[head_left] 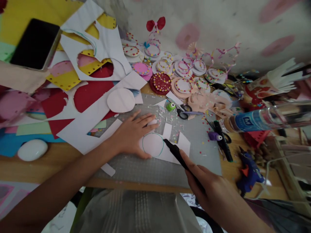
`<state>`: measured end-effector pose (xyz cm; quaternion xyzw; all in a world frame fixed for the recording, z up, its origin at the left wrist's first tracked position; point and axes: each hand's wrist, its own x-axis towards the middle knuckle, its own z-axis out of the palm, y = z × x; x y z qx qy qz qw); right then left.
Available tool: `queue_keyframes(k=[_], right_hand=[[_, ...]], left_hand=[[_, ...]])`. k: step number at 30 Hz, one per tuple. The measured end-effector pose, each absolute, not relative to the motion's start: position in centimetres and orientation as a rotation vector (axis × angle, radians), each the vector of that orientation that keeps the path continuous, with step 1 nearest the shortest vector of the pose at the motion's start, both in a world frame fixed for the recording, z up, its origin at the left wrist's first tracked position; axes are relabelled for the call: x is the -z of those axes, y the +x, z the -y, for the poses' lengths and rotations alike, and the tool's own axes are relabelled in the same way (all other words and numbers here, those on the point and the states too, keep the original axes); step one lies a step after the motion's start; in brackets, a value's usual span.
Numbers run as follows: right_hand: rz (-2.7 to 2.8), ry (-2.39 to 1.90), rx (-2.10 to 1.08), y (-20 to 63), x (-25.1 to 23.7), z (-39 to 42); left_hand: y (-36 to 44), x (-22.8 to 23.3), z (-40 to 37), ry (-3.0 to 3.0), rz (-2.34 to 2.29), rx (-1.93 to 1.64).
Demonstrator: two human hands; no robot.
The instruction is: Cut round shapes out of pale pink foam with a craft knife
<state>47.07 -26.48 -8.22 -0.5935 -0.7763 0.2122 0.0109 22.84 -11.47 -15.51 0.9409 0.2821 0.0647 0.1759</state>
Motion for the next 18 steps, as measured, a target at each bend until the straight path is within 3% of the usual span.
queue_keyframes(k=[10,18], right_hand=[[2.184,-1.841,-0.761,46.8,8.2,28.0],[2.103,-1.754,-0.345,51.1,7.2,27.5]], left_hand=[[22.8,15.4,11.4,2.712,-0.798,-0.144],[24.9,14.1,15.3,2.767,-1.192,-0.166]])
